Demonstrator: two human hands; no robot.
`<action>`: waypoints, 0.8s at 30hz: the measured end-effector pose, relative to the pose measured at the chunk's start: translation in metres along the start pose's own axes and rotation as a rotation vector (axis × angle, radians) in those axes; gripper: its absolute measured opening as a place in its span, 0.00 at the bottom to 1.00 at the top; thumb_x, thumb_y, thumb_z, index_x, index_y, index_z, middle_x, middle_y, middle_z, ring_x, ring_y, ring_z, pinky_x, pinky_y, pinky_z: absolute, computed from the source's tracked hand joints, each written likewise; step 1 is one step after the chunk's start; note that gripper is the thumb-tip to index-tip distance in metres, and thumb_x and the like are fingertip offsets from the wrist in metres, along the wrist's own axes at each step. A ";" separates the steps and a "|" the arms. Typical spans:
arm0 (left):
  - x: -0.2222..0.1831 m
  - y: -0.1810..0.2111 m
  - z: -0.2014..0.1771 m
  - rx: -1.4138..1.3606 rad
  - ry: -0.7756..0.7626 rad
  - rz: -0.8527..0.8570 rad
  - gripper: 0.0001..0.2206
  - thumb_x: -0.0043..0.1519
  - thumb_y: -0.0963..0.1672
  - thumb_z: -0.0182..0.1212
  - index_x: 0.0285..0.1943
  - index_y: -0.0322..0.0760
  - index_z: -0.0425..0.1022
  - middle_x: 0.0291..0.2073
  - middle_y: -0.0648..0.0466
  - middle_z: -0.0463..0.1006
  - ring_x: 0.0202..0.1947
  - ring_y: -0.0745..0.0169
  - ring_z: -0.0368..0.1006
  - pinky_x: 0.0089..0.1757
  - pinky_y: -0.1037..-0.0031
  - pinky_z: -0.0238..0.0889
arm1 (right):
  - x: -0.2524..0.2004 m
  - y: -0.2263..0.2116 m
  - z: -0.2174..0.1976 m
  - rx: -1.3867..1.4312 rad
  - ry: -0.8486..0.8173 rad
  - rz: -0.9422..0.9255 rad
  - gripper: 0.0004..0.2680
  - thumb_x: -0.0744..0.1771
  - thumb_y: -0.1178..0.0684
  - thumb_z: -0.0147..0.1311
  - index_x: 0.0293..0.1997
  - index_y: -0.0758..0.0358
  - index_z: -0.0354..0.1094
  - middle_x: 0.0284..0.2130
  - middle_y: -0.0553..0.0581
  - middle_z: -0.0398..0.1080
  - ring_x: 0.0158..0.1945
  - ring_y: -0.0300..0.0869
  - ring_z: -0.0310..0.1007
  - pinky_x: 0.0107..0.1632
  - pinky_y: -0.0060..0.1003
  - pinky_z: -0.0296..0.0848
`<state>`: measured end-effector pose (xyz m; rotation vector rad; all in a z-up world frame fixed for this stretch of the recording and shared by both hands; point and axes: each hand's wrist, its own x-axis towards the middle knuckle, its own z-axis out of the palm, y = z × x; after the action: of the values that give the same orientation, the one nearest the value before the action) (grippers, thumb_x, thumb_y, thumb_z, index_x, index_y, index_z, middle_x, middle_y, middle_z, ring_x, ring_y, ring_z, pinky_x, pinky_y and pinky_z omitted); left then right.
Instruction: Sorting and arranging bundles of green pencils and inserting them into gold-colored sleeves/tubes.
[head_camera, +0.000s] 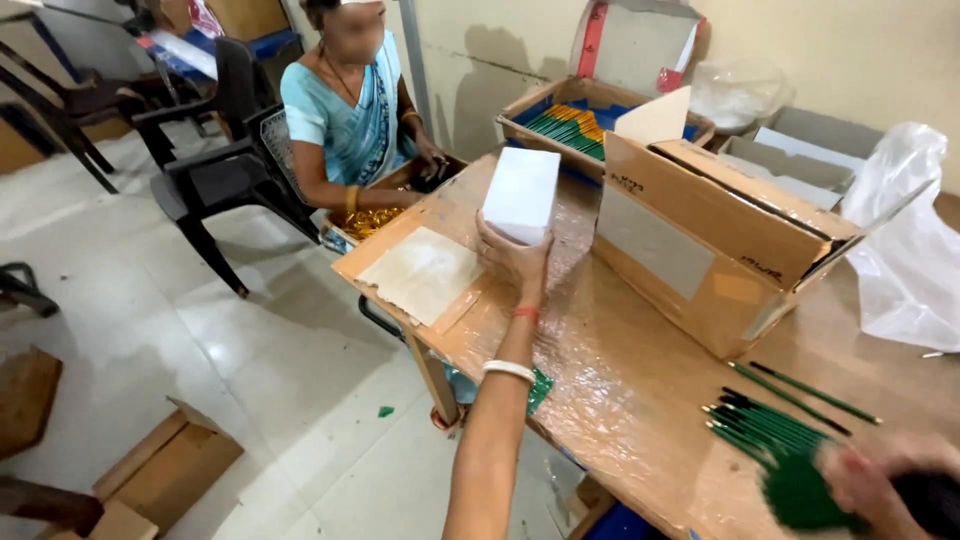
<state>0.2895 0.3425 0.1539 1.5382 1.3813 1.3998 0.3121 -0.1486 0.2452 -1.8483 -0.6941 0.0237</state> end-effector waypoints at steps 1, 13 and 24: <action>0.006 -0.004 -0.002 -0.180 -0.038 -0.034 0.58 0.39 0.48 0.79 0.78 0.48 0.39 0.70 0.39 0.56 0.68 0.34 0.54 0.63 0.41 0.56 | 0.010 -0.046 0.034 -0.012 -0.004 0.010 0.04 0.67 0.60 0.63 0.38 0.69 0.71 0.29 0.60 0.76 0.34 0.39 0.74 0.37 0.34 0.72; 0.027 -0.012 -0.022 -1.084 0.260 -0.315 0.42 0.54 0.52 0.68 0.71 0.38 0.45 0.64 0.39 0.55 0.65 0.40 0.59 0.60 0.51 0.65 | 0.248 -0.119 0.352 0.836 -0.136 -0.619 0.03 0.66 0.68 0.57 0.37 0.68 0.69 0.31 0.54 0.72 0.27 0.34 0.70 0.29 0.27 0.71; 0.040 -0.020 -0.016 -1.127 0.379 -0.576 0.37 0.56 0.54 0.61 0.71 0.44 0.47 0.67 0.44 0.55 0.63 0.42 0.63 0.54 0.49 0.68 | 0.339 -0.056 0.477 0.807 -0.060 -0.381 0.03 0.64 0.68 0.55 0.32 0.68 0.71 0.25 0.52 0.71 0.22 0.34 0.71 0.24 0.27 0.69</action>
<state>0.2638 0.3825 0.1508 0.1425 0.8044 1.6484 0.4057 0.4306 0.2110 -0.9344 -0.9040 0.0962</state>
